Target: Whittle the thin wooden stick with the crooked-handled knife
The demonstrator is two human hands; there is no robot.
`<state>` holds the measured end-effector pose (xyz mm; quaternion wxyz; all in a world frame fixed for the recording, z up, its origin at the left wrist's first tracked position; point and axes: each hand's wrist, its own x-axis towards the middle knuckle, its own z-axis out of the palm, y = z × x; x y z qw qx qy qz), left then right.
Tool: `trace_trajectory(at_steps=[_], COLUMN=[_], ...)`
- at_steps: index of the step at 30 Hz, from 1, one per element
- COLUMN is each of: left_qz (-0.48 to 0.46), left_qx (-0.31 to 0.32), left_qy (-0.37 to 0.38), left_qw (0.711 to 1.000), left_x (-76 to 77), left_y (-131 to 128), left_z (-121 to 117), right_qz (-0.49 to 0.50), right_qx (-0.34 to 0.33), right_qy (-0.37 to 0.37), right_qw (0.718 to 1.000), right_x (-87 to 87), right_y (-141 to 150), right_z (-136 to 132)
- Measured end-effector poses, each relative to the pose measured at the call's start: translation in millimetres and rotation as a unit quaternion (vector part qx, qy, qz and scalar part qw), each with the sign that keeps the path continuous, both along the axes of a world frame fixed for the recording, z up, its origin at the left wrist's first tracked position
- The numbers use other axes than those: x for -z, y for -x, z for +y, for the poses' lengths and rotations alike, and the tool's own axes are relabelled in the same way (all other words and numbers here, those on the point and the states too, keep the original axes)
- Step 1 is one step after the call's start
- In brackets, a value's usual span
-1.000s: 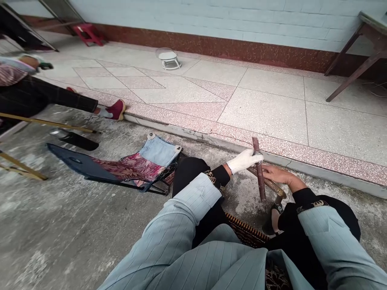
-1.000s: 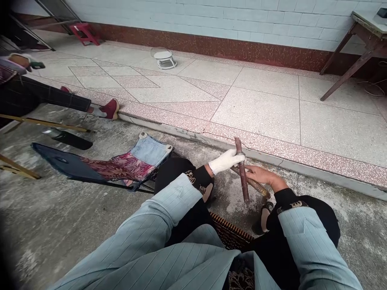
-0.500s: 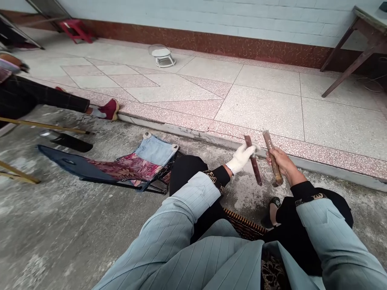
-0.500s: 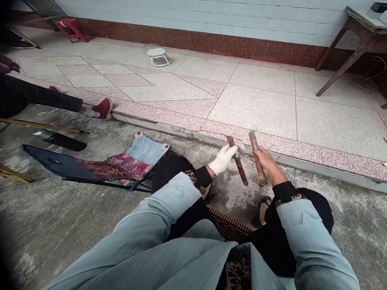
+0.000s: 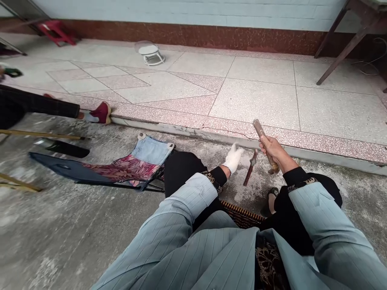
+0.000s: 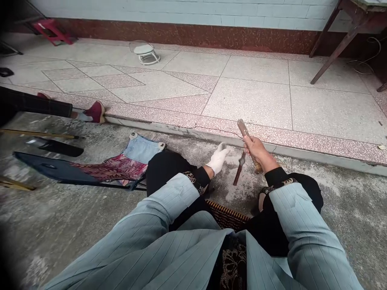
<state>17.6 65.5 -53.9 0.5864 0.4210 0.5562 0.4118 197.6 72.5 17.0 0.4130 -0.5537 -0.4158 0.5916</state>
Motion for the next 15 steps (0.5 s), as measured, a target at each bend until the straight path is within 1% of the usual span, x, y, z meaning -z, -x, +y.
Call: trace_trajectory(at_steps=[1, 3, 4, 6, 8, 11, 13, 14, 15], left_qz=[-0.008, -0.049, -0.076, -0.111, -0.102, -0.081, -0.083, -0.075, -0.050], left_qx=[0.026, 0.117, 0.164, 0.229, 0.254, 0.247, 0.250, 0.261, 0.279], left_qy=[-0.053, -0.145, -0.169, -0.169, -0.142, -0.111, -0.105, -0.108, -0.114], left_qw=[0.998, 0.981, 0.969, 0.952, 0.951, 0.959, 0.959, 0.956, 0.952], left_x=[-3.9, -13.5, -18.2, -26.1, -32.0, -41.9, -52.9, -60.1, -68.1], left_y=[2, 3, 2, -1, -2, 4, 12, 17, 22], left_z=[0, 0, 0, -1, -4, -5, -1, 2, 7], right_qz=[-0.002, -0.008, -0.011, -0.014, -0.011, -0.021, -0.074, -0.127, -0.197], right_qx=[-0.012, -0.038, -0.050, -0.070, -0.075, -0.058, -0.052, -0.054, -0.066], right_qy=[0.004, 0.015, 0.018, 0.014, 0.004, -0.001, -0.008, -0.020, -0.033], right_qw=[1.000, 0.999, 0.999, 0.997, 0.997, 0.998, 0.996, 0.990, 0.978], right_x=[-0.2, -2.6, -4.6, -9.3, -13.3, -15.3, -13.8, -12.5, -11.0], right_y=[4, 11, 13, 17, 16, 7, -3, -9, -15], right_z=[0, -1, -1, 0, 2, 8, 14, 17, 19])
